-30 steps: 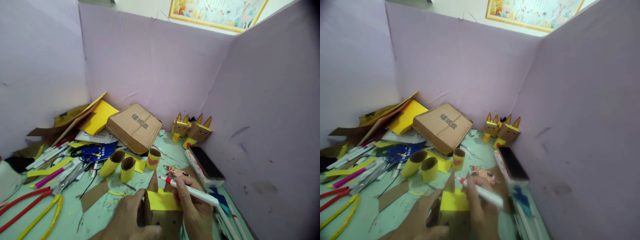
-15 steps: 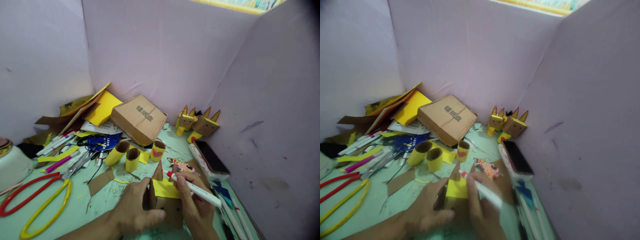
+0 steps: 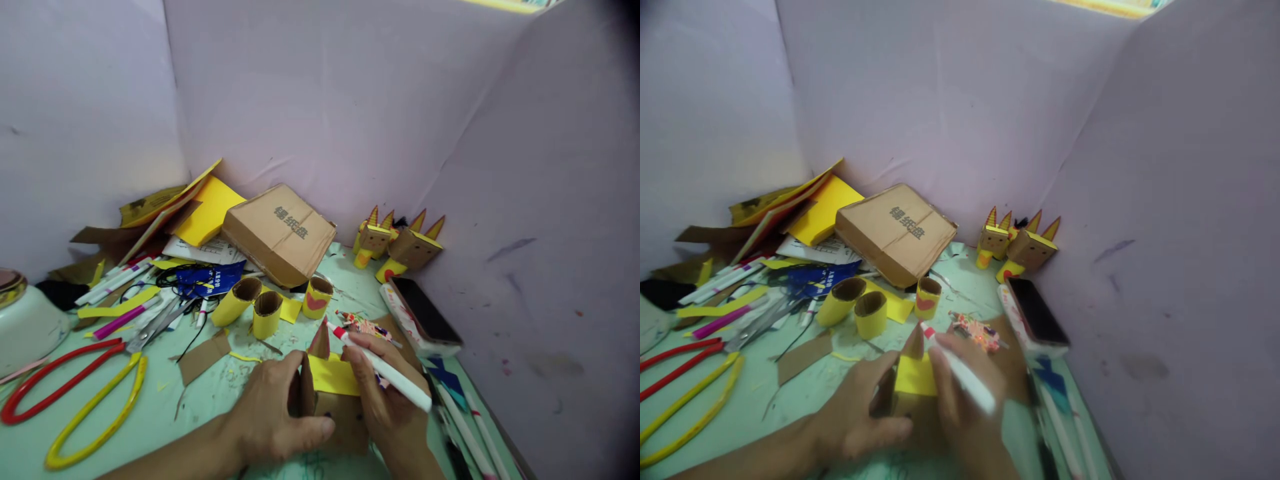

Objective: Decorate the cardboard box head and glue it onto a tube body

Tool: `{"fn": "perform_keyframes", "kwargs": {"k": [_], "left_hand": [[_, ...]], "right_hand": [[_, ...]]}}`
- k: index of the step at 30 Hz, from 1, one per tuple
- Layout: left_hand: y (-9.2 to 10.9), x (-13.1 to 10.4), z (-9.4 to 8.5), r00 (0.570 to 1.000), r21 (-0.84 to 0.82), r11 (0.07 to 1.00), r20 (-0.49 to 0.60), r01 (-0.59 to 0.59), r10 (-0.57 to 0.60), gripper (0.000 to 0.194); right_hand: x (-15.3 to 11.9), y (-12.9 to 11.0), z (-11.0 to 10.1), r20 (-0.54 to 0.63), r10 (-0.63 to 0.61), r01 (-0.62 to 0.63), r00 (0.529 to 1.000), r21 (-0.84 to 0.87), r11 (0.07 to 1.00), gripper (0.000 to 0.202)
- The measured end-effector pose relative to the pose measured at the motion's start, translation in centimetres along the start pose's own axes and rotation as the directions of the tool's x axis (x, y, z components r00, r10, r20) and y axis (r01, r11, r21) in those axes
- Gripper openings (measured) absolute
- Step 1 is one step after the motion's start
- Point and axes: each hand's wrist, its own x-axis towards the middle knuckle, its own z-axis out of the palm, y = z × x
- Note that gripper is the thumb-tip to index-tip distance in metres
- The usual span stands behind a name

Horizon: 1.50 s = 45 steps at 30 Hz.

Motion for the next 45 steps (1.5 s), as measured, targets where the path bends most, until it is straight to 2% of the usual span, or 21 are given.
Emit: {"fn": "perform_keyframes", "kwargs": {"k": [3,7,13,20,26,30,35,42,45], "left_hand": [[0.01,-0.03,-0.01,1.0,-0.01,1.0,0.007,-0.004,0.004,0.044],[-0.01,-0.05,0.02,1.0,-0.009,1.0,0.002,-0.003,0.003,0.046],[-0.01,-0.06,0.04,1.0,-0.011,1.0,0.012,0.008,-0.008,0.046],[0.06,-0.05,-0.03,1.0,0.002,1.0,-0.002,-0.016,0.016,0.046],[-0.02,-0.09,-0.03,1.0,0.008,1.0,0.004,-0.018,0.018,0.046],[0.02,-0.07,-0.06,1.0,0.026,1.0,0.0,-0.007,0.007,0.047],[0.27,-0.06,-0.17,1.0,0.009,1.0,0.014,0.001,-0.001,0.045],[0.41,-0.05,-0.22,1.0,0.021,1.0,0.012,0.015,-0.015,0.042],[0.26,-0.06,-0.16,1.0,0.016,1.0,0.014,0.01,-0.011,0.044]], "right_hand": [[0.25,-0.15,-0.09,0.029,-0.045,0.044,0.999,0.001,0.999,0.007],[0.44,-0.16,-0.08,0.008,-0.039,0.039,0.999,-0.003,0.999,0.009],[0.46,-0.32,-0.07,0.062,-0.074,0.072,0.995,0.03,0.997,0.009],[0.23,-0.44,-0.19,0.13,0.002,-0.01,0.992,0.061,0.998,0.015],[0.23,-0.14,-0.13,0.04,-0.003,-0.001,0.999,0.094,0.996,0.007],[0.31,-0.13,-0.11,0.03,0.043,-0.046,0.999,0.106,0.993,0.008],[0.34,-0.56,-0.23,0.063,0.01,-0.017,0.998,0.105,0.994,0.007],[0.09,-0.74,-0.27,0.16,0.024,-0.044,0.987,0.122,0.992,0.011],[0.13,-0.61,-0.27,0.148,0.008,-0.027,0.989,0.121,0.992,0.012]]}}
